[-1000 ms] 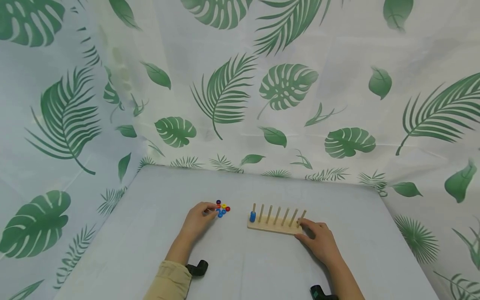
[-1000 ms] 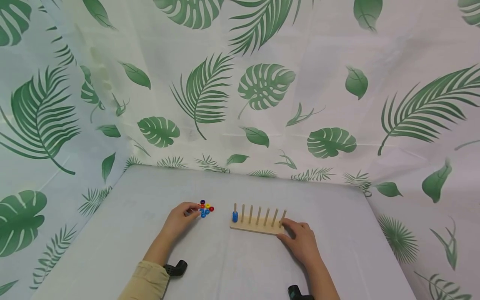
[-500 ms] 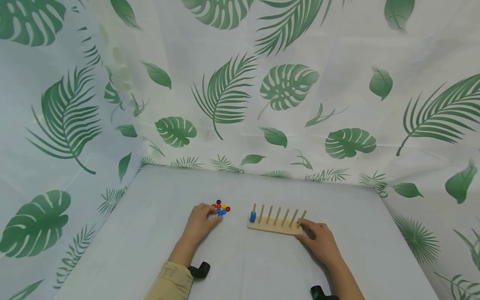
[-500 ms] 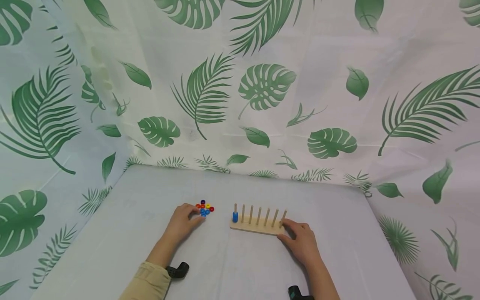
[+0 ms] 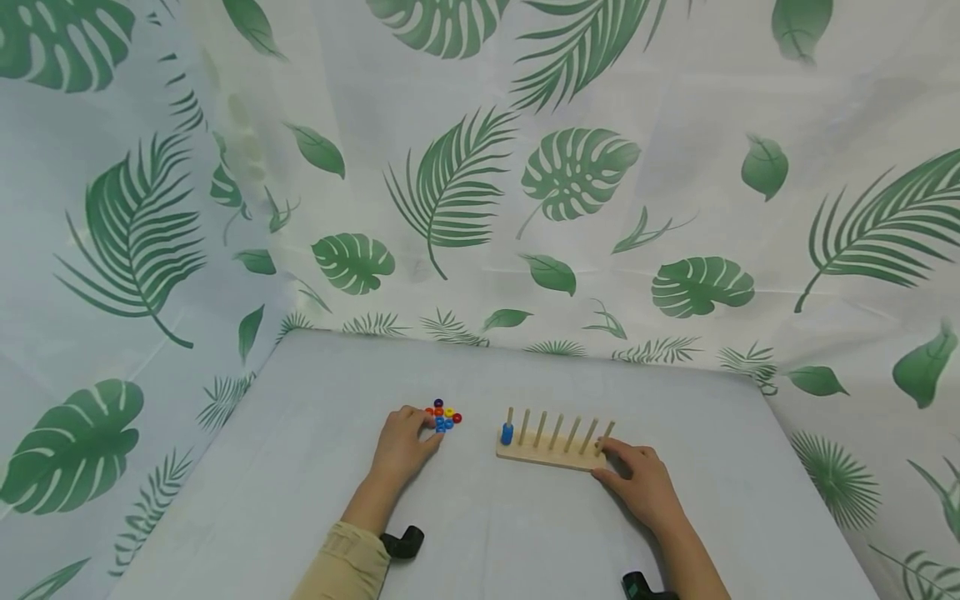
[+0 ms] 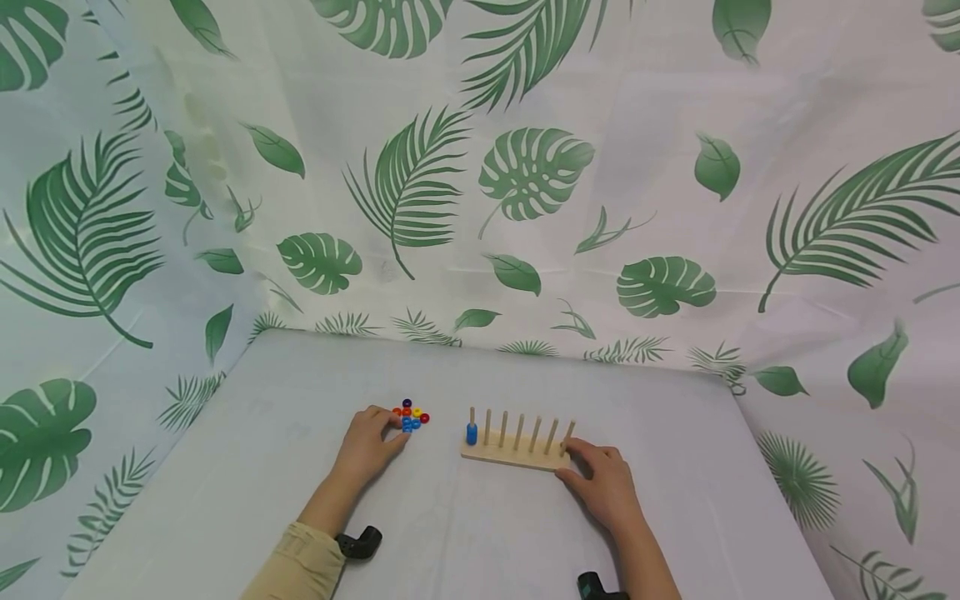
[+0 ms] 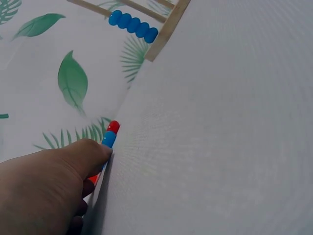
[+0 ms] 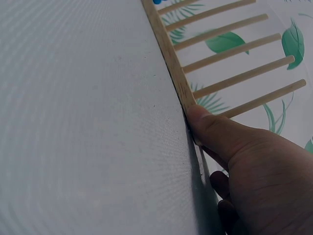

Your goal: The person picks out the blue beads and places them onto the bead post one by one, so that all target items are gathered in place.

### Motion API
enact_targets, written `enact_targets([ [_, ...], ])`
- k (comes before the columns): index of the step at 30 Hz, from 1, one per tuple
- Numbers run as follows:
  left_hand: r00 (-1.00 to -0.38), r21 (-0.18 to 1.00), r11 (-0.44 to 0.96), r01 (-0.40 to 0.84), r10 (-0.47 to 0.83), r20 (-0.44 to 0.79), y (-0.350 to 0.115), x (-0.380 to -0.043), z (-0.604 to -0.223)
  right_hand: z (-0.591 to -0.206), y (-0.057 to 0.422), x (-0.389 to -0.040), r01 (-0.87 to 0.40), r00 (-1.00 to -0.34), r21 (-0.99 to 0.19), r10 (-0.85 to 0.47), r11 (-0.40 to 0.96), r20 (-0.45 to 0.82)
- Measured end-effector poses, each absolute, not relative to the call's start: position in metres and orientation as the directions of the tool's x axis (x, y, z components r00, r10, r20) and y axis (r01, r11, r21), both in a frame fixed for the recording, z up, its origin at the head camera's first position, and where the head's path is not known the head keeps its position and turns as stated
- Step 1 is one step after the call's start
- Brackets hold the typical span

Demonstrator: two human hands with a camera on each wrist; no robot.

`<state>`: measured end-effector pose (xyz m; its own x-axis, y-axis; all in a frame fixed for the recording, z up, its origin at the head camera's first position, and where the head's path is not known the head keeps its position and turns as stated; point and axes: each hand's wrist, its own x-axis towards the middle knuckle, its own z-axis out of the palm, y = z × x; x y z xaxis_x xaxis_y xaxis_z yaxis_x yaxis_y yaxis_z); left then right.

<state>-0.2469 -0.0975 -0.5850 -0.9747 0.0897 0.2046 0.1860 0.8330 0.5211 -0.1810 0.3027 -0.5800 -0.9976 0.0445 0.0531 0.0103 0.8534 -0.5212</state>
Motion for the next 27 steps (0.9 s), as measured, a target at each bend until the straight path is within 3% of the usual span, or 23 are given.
enact_targets([
  [11, -0.978, 0.522, 0.836, 0.170, 0.077, 0.195, -0.0959, -0.2469, -0.5840, -0.5801, 0.3030, -0.1814, 0.011, -0.997, -0.523, 0.046, 0.852, 0.054],
  [27, -0.957, 0.505, 0.828, 0.244, 0.120, 0.265, -0.0975, -0.2437, -0.5838, -0.5818, 0.3042, -0.1817, 0.000, -0.997, -0.529, 0.041, 0.849, 0.065],
])
